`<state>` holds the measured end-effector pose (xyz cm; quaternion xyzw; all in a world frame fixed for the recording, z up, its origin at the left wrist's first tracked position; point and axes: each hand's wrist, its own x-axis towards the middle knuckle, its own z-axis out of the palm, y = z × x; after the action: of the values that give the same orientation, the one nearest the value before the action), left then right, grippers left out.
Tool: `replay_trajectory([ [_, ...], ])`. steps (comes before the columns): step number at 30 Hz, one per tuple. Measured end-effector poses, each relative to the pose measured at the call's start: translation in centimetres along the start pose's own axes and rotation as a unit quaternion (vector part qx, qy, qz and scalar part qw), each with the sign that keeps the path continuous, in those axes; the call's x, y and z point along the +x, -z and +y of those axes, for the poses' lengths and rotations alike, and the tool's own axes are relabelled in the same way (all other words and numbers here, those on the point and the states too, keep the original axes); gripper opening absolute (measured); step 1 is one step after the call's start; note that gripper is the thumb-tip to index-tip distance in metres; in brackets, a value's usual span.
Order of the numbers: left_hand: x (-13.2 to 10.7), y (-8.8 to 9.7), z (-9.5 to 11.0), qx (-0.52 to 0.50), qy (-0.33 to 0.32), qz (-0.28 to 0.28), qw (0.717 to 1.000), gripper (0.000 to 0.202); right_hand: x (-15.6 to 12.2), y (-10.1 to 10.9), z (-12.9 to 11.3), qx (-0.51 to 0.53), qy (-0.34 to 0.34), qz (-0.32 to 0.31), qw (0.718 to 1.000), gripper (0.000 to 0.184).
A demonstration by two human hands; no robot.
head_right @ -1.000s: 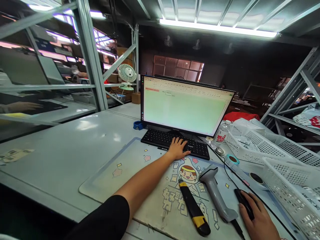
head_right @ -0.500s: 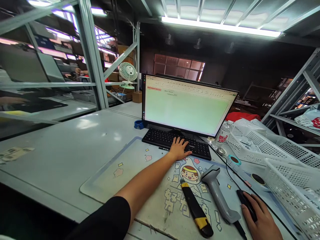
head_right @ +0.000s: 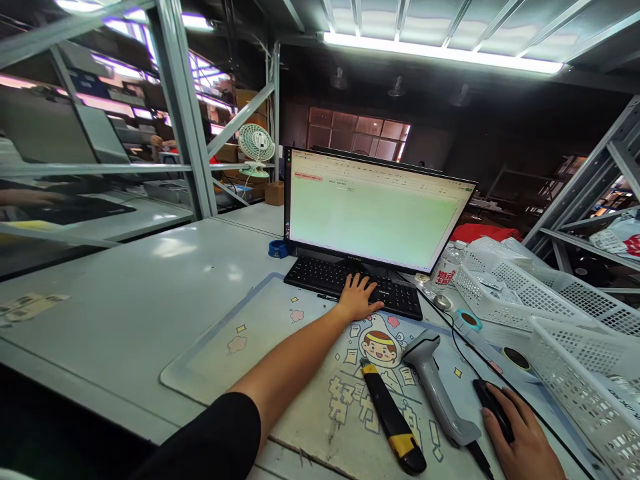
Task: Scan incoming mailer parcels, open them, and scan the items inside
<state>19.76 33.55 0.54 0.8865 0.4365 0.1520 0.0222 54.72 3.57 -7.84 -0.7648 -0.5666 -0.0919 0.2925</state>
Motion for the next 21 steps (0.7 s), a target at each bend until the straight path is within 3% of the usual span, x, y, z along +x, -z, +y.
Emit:
replay_trajectory([
  [21,0.0,-0.2,-0.1,-0.013,0.0,0.009,1.0,0.089,0.2,-0.7,1.5,-0.001,0.008,-0.009,1.0,0.072],
])
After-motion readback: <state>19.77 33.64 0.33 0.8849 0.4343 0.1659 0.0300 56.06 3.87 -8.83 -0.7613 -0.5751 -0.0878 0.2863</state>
